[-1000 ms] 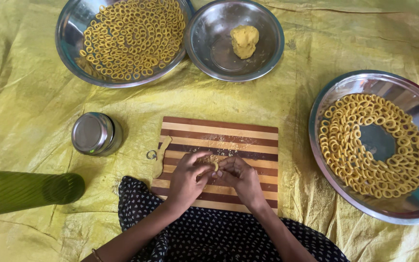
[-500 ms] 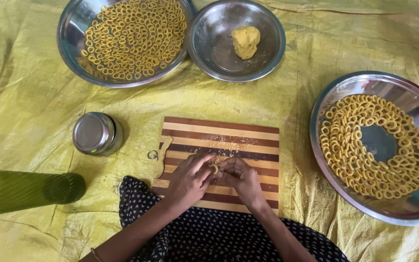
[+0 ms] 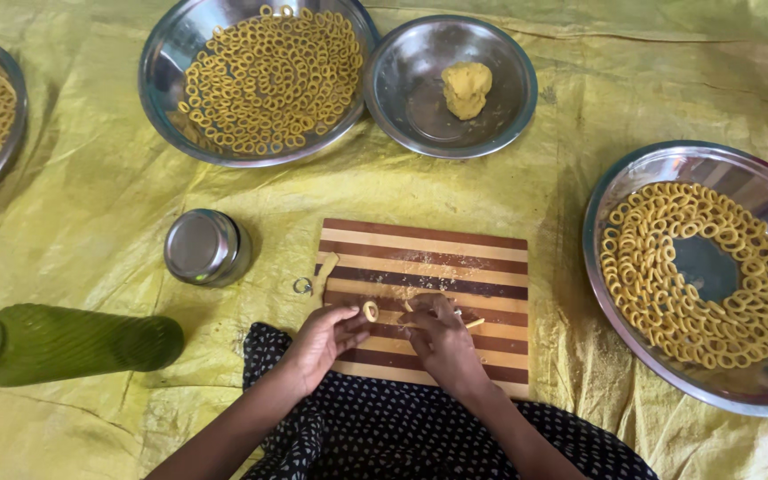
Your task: The person rolls small pieces of dough into thin strips on a wooden board, then joins the ends to form rings and places them into a metal tray. The process repeats with additional dough pieces taken from a nearby bowl.
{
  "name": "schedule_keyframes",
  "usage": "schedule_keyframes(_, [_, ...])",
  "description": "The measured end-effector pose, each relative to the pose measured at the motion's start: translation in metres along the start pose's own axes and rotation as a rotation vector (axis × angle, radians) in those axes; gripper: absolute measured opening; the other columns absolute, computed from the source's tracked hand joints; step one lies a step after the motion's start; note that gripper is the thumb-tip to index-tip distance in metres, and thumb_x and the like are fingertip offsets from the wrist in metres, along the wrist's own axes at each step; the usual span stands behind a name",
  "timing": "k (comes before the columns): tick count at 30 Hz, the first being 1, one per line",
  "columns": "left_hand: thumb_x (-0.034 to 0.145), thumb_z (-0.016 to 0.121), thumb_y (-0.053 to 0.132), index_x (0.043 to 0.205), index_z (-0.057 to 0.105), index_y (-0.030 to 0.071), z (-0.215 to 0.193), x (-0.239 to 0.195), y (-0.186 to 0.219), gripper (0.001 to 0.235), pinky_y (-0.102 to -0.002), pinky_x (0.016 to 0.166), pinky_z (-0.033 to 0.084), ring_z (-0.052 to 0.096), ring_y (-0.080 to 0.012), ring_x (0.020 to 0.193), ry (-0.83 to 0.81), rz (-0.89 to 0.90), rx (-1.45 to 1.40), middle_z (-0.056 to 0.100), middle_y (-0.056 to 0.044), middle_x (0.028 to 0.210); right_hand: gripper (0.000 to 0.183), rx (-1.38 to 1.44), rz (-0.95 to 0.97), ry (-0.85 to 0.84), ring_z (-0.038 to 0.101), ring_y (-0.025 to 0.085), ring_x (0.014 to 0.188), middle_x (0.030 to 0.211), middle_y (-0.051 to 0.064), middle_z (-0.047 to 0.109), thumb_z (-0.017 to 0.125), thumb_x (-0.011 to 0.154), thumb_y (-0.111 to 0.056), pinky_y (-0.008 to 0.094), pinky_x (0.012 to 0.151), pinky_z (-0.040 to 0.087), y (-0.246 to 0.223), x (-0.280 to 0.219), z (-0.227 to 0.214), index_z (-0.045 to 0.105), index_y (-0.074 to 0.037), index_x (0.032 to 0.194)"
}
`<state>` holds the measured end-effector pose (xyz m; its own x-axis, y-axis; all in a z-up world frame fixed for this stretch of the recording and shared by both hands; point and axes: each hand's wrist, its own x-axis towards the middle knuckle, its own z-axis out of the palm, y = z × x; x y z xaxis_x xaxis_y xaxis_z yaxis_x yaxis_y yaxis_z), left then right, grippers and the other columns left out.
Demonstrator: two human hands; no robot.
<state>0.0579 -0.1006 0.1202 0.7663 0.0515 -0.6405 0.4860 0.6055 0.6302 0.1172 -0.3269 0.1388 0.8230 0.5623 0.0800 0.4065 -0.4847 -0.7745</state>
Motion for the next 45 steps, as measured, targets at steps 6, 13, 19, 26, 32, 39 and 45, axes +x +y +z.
schedule_keyframes(6, [0.087,0.075,0.024,0.102,0.076,0.008,0.005,-0.019,0.007,0.021,-0.031,0.096,0.055,0.071,-0.0120,0.099,-0.030,0.043,0.183,0.079,-0.001,0.107,0.013,-0.068,-0.057,0.059,0.072,0.024,0.093,0.119,0.011,0.064,0.070,0.090,-0.006,0.034,0.079,0.065,-0.010,-0.003,0.000,0.075,-0.004,0.102])
schedule_keyframes(13, [0.090,0.076,0.022,0.101,0.078,0.015,0.002,-0.028,0.014,0.014,-0.031,0.092,0.051,0.065,-0.0119,0.088,-0.002,0.024,0.251,0.076,-0.001,0.106,0.012,-0.113,-0.084,0.127,0.071,0.024,0.094,0.117,0.011,0.065,0.068,0.090,-0.004,0.035,0.079,0.064,-0.003,-0.007,0.009,0.076,-0.004,0.099])
schedule_keyframes(19, [0.089,0.077,0.033,0.099,0.076,0.008,-0.005,-0.027,0.013,0.027,-0.032,0.097,0.052,0.065,-0.0135,0.095,-0.031,0.033,0.184,0.075,-0.003,0.099,0.013,-0.106,-0.083,0.104,0.071,0.024,0.095,0.118,0.011,0.065,0.066,0.092,-0.002,0.033,0.078,0.066,0.000,-0.007,0.016,0.076,-0.004,0.100])
schedule_keyframes(26, [0.083,0.072,0.046,0.097,0.075,0.011,0.000,-0.026,0.015,0.038,-0.036,0.097,0.055,0.070,-0.0148,0.104,0.009,-0.025,0.101,0.077,-0.002,0.101,0.012,-0.146,-0.142,0.143,0.070,0.023,0.093,0.110,0.008,0.068,0.069,0.091,-0.005,0.036,0.078,0.063,-0.009,-0.006,0.013,0.077,-0.006,0.099])
schedule_keyframes(32, [0.087,0.074,0.044,0.102,0.078,0.011,0.005,-0.028,0.013,0.036,-0.034,0.098,0.049,0.066,-0.0168,0.104,-0.072,0.014,0.286,0.073,-0.008,0.106,0.023,0.152,0.029,0.045,0.072,0.019,0.100,0.124,0.007,0.068,0.065,0.095,-0.009,0.032,0.076,0.067,-0.025,-0.002,0.004,0.072,-0.009,0.116])
schedule_keyframes(39, [0.084,0.073,0.038,0.115,0.075,0.015,0.011,-0.017,0.002,0.039,-0.034,0.099,0.045,0.063,-0.0160,0.111,-0.098,0.063,0.419,0.074,-0.004,0.112,0.022,0.381,0.094,-0.047,0.078,0.020,0.091,0.109,0.009,0.078,0.072,0.093,-0.012,0.032,0.077,0.068,-0.042,0.003,-0.014,0.075,-0.009,0.115])
schedule_keyframes(45, [0.090,0.069,0.038,0.123,0.075,0.007,0.021,-0.010,0.000,0.046,-0.037,0.100,0.045,0.062,-0.0193,0.112,-0.081,0.062,0.361,0.074,-0.006,0.119,0.019,0.445,0.099,0.031,0.078,0.018,0.093,0.109,0.010,0.078,0.072,0.096,-0.010,0.030,0.082,0.070,-0.029,0.003,-0.039,0.077,-0.008,0.114])
